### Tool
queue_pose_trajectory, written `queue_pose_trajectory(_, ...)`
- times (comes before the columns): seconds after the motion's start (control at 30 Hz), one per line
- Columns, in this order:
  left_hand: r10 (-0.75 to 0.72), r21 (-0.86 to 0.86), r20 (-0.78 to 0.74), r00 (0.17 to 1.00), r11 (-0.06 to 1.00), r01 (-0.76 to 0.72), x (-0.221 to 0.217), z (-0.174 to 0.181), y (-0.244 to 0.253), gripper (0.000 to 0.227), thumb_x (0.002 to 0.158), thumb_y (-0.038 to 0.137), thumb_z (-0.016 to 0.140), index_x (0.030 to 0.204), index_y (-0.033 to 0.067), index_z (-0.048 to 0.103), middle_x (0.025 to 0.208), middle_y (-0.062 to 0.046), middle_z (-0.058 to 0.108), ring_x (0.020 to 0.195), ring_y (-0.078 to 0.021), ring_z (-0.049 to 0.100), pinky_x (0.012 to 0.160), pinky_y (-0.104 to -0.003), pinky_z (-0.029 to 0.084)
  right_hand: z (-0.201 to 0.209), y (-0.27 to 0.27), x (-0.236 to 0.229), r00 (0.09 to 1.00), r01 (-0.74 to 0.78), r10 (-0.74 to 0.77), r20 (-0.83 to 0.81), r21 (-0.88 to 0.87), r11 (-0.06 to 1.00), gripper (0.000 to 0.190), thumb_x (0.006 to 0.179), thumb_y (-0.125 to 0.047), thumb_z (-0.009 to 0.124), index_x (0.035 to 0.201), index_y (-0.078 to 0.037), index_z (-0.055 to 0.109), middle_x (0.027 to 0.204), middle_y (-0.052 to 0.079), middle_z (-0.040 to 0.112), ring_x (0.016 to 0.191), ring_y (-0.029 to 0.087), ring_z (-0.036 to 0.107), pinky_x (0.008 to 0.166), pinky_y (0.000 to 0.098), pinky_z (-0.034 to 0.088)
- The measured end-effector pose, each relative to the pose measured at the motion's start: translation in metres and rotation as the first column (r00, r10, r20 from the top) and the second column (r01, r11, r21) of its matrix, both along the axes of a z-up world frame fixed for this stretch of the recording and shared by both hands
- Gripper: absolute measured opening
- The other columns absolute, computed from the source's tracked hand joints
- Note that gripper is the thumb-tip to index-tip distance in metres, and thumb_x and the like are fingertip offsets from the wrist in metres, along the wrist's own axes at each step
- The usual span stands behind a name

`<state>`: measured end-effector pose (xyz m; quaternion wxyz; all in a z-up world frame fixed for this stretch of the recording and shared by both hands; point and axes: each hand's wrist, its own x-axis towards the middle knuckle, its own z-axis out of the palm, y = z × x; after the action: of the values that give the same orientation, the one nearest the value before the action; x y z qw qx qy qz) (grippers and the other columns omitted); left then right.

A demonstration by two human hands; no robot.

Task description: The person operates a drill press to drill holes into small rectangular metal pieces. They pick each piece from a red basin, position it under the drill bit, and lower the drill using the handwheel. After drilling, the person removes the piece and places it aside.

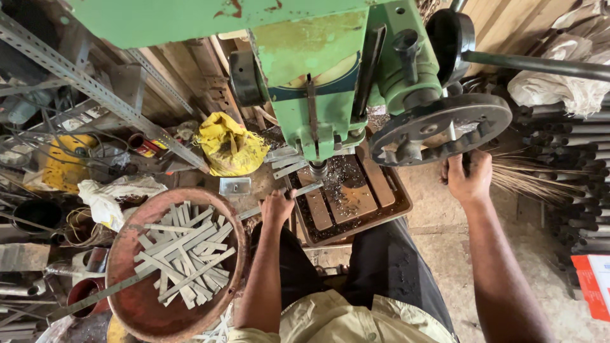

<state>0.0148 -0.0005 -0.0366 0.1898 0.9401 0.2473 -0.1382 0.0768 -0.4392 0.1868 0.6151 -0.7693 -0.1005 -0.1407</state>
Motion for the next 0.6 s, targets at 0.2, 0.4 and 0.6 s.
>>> queue_pose_trajectory(0.2,0.007,-0.048,-0.062,0.998,0.999,-0.01,0.001,0.016,0.0,0.09,0.095,0.079,0.043,0.132,-0.0013,0.058,0.119,-0.016,0.069,0.111,-0.0284,0.065,0.096,-0.046,0.053,-0.032,-0.01,0.013,0.999,0.043,-0.043,0.008,0.019,0.999,0.037,0.113,-0.02,0.06,0.083,0.0,0.053,0.068,0.003,0.057,0.054,0.01,0.052,0.048,0.0278,0.042)
queue_pose_trajectory(0.4,0.027,-0.134,-0.057,0.998,0.99,-0.034,0.006,0.017,0.003,0.074,0.093,0.066,0.055,0.132,0.0035,0.06,0.111,-0.011,0.072,0.101,-0.0251,0.071,0.087,-0.04,0.059,-0.06,-0.018,0.025,0.943,0.125,-0.095,0.318,-0.074,0.989,0.025,0.113,-0.013,0.064,0.109,0.005,0.046,0.089,0.007,0.063,0.065,0.009,0.059,0.053,0.0253,0.046)
queue_pose_trajectory(0.6,0.022,-0.049,0.044,0.999,0.999,-0.02,0.006,0.007,0.005,0.082,0.09,0.076,0.059,0.127,0.0028,0.061,0.117,-0.016,0.068,0.11,-0.0304,0.064,0.095,-0.046,0.051,-0.04,-0.01,0.016,0.981,0.079,-0.069,0.182,-0.046,0.996,0.02,0.115,-0.01,0.063,0.102,0.001,0.054,0.077,0.006,0.06,0.058,0.011,0.055,0.052,0.0274,0.043)
